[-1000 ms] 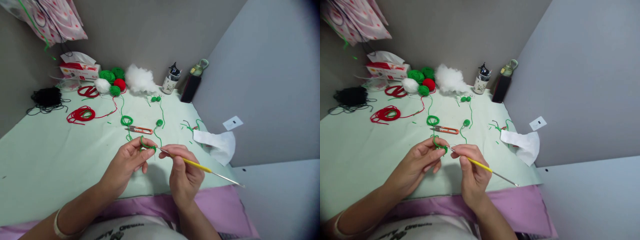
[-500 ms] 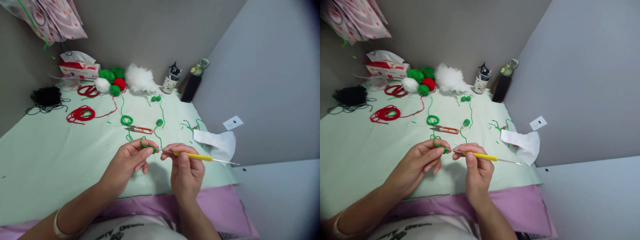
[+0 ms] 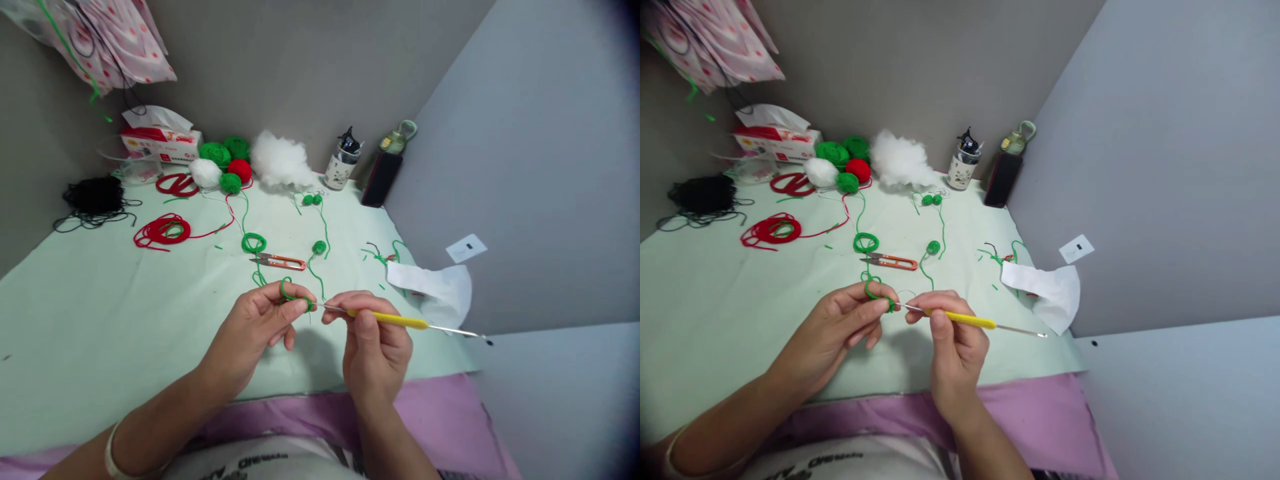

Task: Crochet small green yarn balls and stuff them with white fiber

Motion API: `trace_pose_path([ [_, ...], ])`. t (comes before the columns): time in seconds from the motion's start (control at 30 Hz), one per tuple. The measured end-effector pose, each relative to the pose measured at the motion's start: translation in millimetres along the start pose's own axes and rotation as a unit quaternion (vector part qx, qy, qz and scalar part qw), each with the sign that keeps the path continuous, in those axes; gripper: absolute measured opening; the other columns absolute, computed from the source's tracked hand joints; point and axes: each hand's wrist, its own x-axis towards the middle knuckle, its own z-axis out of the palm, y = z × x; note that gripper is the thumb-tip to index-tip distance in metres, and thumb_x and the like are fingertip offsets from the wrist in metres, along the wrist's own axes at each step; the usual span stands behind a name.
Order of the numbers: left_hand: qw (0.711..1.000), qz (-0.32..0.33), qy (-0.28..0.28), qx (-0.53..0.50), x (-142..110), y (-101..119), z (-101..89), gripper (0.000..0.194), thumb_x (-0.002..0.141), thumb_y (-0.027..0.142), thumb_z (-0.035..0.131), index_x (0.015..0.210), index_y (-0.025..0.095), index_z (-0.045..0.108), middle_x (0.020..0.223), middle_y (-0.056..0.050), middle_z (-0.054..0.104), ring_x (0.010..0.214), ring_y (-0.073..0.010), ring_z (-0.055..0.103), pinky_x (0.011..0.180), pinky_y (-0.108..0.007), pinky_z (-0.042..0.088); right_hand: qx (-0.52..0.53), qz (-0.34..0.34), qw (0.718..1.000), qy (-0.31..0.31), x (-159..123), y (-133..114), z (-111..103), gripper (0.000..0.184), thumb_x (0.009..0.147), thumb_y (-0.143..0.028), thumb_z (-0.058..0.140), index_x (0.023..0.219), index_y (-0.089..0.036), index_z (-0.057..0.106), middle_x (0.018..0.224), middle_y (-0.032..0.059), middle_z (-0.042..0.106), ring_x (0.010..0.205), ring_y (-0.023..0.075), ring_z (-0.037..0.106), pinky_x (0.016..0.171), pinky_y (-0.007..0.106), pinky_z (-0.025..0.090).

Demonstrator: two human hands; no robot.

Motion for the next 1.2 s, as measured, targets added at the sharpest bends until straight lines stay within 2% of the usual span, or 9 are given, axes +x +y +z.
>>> trace_pose_path([
  [0.1, 1.0, 0.003, 0.0, 0.012, 0.7, 0.5, -0.5, 0.014, 0.088, 0.034, 0.077, 0.088, 0.02, 0.078, 0.08, 0.003, 0.063, 0.048, -0.0033, 0.036, 0.052, -0.021, 0.041, -0.006, -0.011, 1.0, 0.002, 0.0, -1.2, 1.7, 0.022, 0.104, -0.024, 0.054, 0.1, -0.026, 0.075, 0.091, 0.0036, 0.072, 0.075, 0.0163, 0.067, 0.069, 0.034, 0.056],
  [0.37, 1.0, 0.005, 0.018, 0.026, 0.2, -1.6, -1.0, 0.017, 0.086, 0.037, 0.077, 0.089, 0.021, 0.078, 0.069, 0.004, 0.062, 0.046, -0.0058, 0.037, 0.052, -0.024, 0.039, 0.005, 0.019, 1.0, 0.009, 0.0, -0.7, 1.5, 0.02, 0.103, -0.026, 0.055, 0.097, -0.024, 0.073, 0.091, 0.0037, 0.073, 0.073, 0.0154, 0.068, 0.07, 0.033, 0.057],
  [0.53, 0.998, 0.007, 0.03, 0.05, -0.5, -0.5, -0.3, 0.016, 0.085, 0.038, 0.079, 0.086, 0.022, 0.078, 0.07, 0.003, 0.062, 0.048, -0.0056, 0.044, 0.05, -0.023, 0.033, 0.028, 0.036, 0.999, 0.017, 0.3, 0.7, 2.8, 0.019, 0.103, -0.028, 0.057, 0.096, -0.023, 0.074, 0.09, 0.003, 0.073, 0.07, 0.0139, 0.069, 0.068, 0.031, 0.058],
  [0.77, 0.998, 0.007, 0.035, 0.05, -2.0, -1.0, 0.1, 0.019, 0.082, 0.039, 0.082, 0.09, 0.022, 0.078, 0.073, 0.002, 0.066, 0.049, -0.0068, 0.05, 0.047, -0.023, 0.031, 0.126, 0.116, 0.985, 0.028, 5.4, 2.4, 9.0, 0.017, 0.099, -0.032, 0.062, 0.091, -0.022, 0.073, 0.08, 0.0011, 0.072, 0.065, 0.0115, 0.067, 0.063, 0.025, 0.058],
  [0.9, 0.999, 0.007, 0.024, 0.028, -1.1, -1.4, 0.7, 0.023, 0.081, 0.036, 0.084, 0.099, 0.023, 0.077, 0.084, 0.001, 0.07, 0.049, -0.0047, 0.051, 0.046, -0.021, 0.031, 0.192, 0.177, 0.965, 0.028, 8.5, 4.0, 9.7, 0.016, 0.097, -0.035, 0.067, 0.089, -0.022, 0.073, 0.077, -0.0002, 0.072, 0.061, 0.0081, 0.064, 0.06, 0.019, 0.055],
  [1.03, 1.0, -0.001, 0.02, 0.003, -0.5, -1.4, 1.8, 0.022, 0.081, 0.033, 0.084, 0.099, 0.023, 0.078, 0.088, 0.002, 0.069, 0.048, -0.0019, 0.049, 0.046, -0.019, 0.032, 0.224, 0.245, 0.942, 0.052, 9.0, 6.8, 8.9, 0.02, 0.091, -0.04, 0.074, 0.086, -0.021, 0.072, 0.075, -0.0006, 0.071, 0.06, 0.0074, 0.063, 0.059, 0.017, 0.054],
  [1.2, 1.0, 0.001, 0.022, -0.01, -0.5, -2.6, 2.4, 0.016, 0.082, 0.03, 0.082, 0.095, 0.022, 0.076, 0.081, 0.003, 0.066, 0.046, -0.0006, 0.046, 0.047, -0.017, 0.034, 0.229, 0.257, 0.936, 0.069, 9.0, 6.4, 8.7, 0.021, 0.087, -0.041, 0.079, 0.085, -0.021, 0.074, 0.075, -0.0004, 0.071, 0.06, 0.0073, 0.063, 0.058, 0.017, 0.054],
])
